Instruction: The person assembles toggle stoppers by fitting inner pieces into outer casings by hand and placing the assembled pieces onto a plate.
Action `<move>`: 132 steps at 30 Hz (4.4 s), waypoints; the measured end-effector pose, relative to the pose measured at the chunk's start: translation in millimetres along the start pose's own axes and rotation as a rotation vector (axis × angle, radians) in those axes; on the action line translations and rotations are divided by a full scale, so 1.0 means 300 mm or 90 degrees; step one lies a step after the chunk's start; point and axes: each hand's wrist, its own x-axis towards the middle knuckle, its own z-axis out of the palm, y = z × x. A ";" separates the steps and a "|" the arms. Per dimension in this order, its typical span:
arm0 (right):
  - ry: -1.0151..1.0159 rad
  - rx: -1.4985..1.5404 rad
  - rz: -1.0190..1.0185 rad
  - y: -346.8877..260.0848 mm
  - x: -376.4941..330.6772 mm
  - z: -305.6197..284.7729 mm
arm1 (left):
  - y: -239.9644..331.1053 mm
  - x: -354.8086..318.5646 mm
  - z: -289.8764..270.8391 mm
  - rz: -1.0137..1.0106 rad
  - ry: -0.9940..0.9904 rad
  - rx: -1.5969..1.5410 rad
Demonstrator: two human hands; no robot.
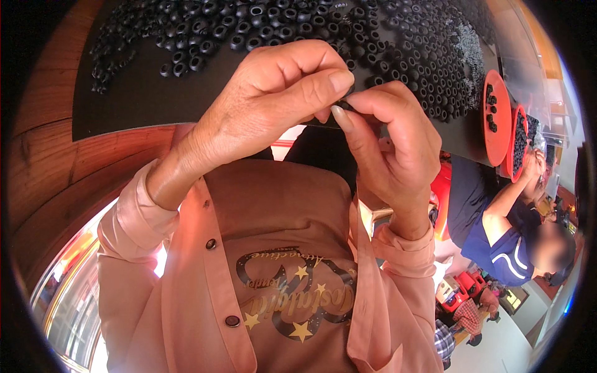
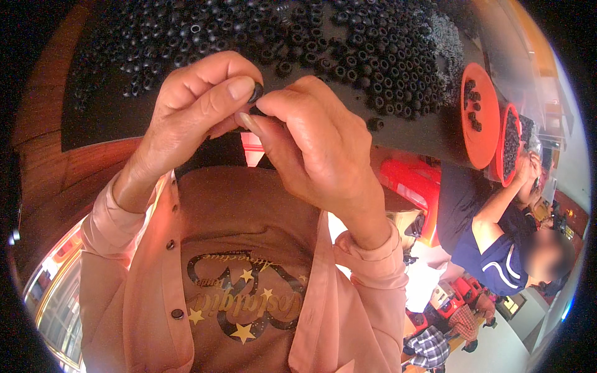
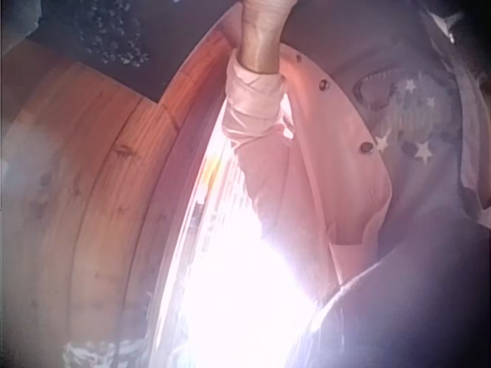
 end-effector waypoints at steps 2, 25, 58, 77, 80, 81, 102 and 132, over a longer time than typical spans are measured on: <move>0.000 0.006 -0.003 0.003 0.003 -0.001 | 0.004 0.001 0.004 -0.008 0.006 -0.007; -0.014 0.025 0.003 0.004 -0.001 0.017 | 0.001 0.006 -0.010 0.011 -0.018 -0.032; 0.032 0.136 0.115 0.021 0.042 0.010 | -0.001 -0.002 -0.020 -0.048 0.016 -0.142; 0.028 0.146 0.128 0.045 0.028 -0.006 | -0.007 0.022 -0.010 -0.015 0.014 -0.064; 0.024 0.143 0.148 0.049 0.015 -0.016 | -0.011 0.028 -0.004 -0.024 0.012 -0.060; 0.018 0.136 0.157 0.053 0.010 -0.020 | -0.014 0.032 -0.002 -0.030 0.011 -0.063; 0.034 0.162 0.150 0.059 -0.008 -0.009 | -0.012 0.008 0.000 -0.036 0.016 -0.039; 0.052 0.238 0.137 0.027 0.105 0.026 | 0.011 -0.009 -0.026 -0.045 0.048 -0.187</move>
